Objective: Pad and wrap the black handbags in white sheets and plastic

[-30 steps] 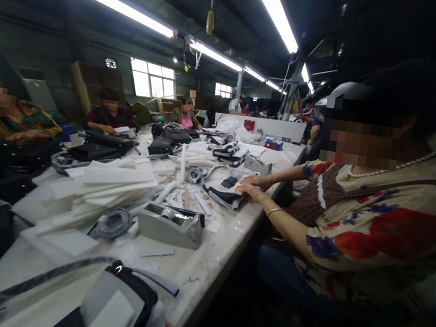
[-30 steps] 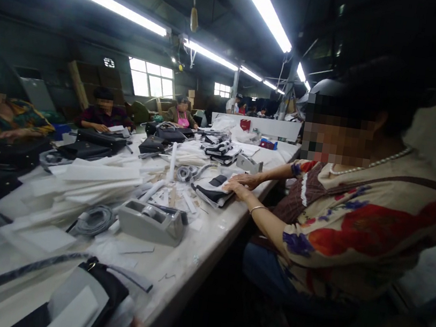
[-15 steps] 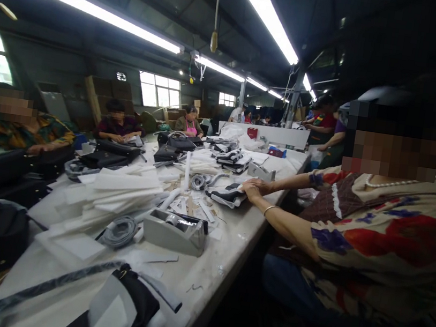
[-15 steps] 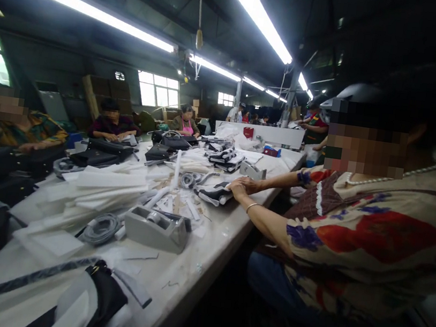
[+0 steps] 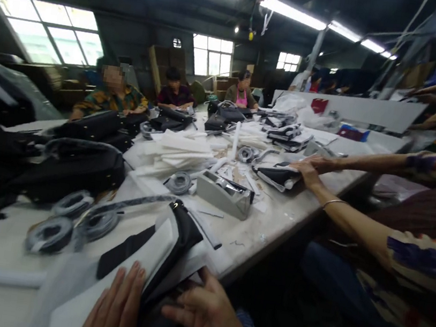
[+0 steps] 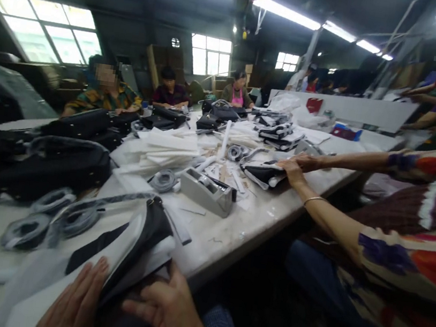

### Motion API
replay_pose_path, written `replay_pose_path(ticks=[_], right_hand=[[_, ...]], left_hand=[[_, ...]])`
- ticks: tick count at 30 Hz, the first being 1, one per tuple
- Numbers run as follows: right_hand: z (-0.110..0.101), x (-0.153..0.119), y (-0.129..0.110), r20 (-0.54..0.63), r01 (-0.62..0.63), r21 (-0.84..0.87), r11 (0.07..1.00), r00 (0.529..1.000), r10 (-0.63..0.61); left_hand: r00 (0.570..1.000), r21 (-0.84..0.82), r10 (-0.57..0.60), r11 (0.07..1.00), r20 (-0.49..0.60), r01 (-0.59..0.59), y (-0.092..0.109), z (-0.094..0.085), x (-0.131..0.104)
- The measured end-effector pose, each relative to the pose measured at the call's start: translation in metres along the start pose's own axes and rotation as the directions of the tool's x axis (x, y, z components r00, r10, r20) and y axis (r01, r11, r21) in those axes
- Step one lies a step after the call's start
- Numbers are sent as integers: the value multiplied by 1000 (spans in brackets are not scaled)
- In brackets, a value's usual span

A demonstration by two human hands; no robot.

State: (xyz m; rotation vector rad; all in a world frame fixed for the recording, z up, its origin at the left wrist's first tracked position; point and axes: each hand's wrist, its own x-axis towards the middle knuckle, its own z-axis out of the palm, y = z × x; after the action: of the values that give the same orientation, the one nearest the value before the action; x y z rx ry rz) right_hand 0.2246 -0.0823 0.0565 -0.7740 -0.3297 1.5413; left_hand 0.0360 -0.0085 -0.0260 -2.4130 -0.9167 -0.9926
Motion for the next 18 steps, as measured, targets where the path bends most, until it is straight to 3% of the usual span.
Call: replay_pose_path(ticks=[3,5,6,7,8,10,12,13,15,18], right_hand=[[4,-6,-12,140,19,-122,992,990,-2],[-6,-3,-22,196,28,-326,945,980,39],[-15,1,-29,207,76,-474,878,978,27],[-25,8,-36,216,158,-628,762,976,-24],[-37,17,-44,243,268,-770,579,962,-122],[-63,42,-60,379,443,-888,124,858,-347],[-86,70,-73,546,500,-838,-220,762,-347],[-95,84,-78,601,510,-794,-332,743,-296],[-109,107,-83,643,512,-733,-448,737,-209],[-114,124,-85,647,514,-716,-473,742,-175]], left_hand=[[994,25,-96,995,56,95,1,-14,9],[979,43,-184,982,83,181,3,-28,18],[967,56,-239,970,88,235,2,-36,23],[945,77,-314,948,90,308,1,-43,27],[909,110,-407,911,85,398,-2,-50,31],[809,179,-585,803,59,568,-9,-60,40],[715,217,-699,703,33,677,-16,-65,48],[691,216,-722,679,27,701,-18,-65,51],[683,187,-729,676,31,713,-20,-64,55],[702,146,-711,699,38,700,-18,-57,55]])
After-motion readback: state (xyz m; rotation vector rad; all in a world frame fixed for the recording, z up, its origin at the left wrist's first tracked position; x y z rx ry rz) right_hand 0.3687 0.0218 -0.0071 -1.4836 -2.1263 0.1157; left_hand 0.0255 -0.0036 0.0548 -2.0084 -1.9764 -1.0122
